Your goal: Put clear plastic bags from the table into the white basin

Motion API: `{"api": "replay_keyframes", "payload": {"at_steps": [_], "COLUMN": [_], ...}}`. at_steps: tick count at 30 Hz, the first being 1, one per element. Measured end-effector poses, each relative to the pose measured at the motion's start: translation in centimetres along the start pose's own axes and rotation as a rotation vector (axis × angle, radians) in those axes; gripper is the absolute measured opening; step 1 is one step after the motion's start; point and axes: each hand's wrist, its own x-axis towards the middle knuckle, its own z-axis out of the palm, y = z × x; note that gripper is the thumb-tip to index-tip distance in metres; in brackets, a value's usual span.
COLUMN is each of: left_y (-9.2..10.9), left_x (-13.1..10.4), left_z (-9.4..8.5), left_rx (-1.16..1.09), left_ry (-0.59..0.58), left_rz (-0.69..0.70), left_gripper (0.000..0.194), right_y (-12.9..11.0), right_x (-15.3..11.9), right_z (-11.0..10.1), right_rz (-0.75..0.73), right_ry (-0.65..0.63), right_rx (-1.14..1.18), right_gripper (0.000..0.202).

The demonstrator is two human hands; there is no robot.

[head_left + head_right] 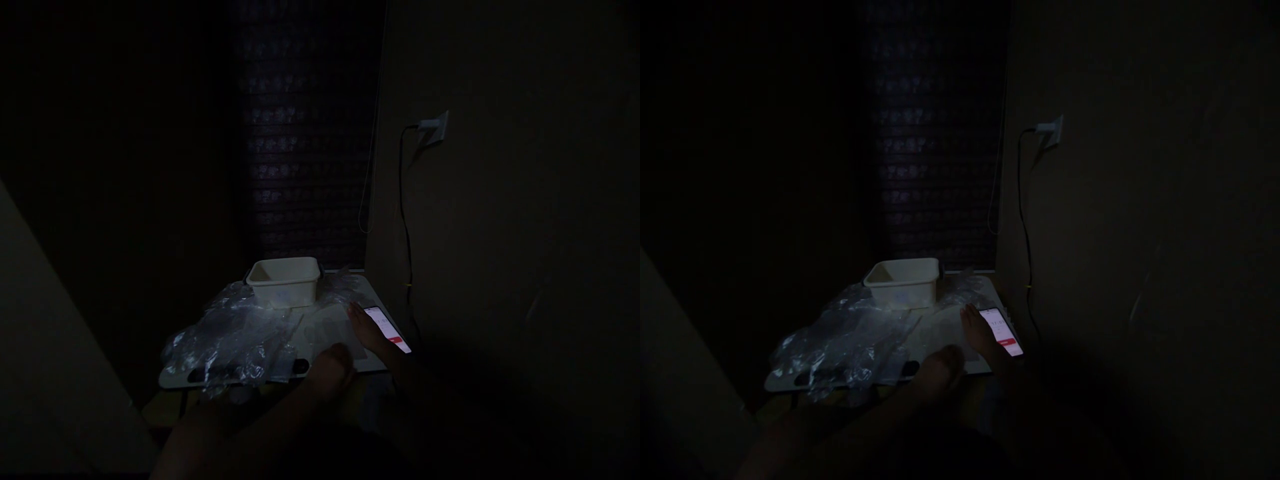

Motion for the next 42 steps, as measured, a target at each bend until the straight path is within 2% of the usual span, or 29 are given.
{"api": "replay_keyframes", "payload": {"at_steps": [5,9,15,27,42], "left_y": [-0.1,-0.3,-0.5,-0.1,-0.2], "left_x": [-0.6,-0.9,-1.3,-1.0,-0.9], "left_z": [-0.5,-0.7,-0.1,0.2,-0.9], "left_rx": [0.032,0.045,0.063,0.015,0.025], "left_ry": [-0.121,-0.152,-0.138,-0.128,-0.205], "left_rz": [0.07,0.096,0.129,0.049,0.017], "left_gripper": [0.021,0.015,0.015,0.012,0.012], "right_y": [-0.2,-0.3,0.3,-0.3,-0.4], "right_x": [0.0,0.0,0.0,-0.1,-0.3], "right_z": [-0.5,-0.6,-0.5,-0.9,-0.8], "right_rz": [-0.013,-0.041,-0.052,-0.087,-0.087], "right_ry": [0.019,0.024,-0.003,0.001,-0.008], "right_rx": [0.026,0.008,-0.047,-0.054,-0.048], "right_gripper": [0.052,0.05,0.046,0.047,0.044]}}
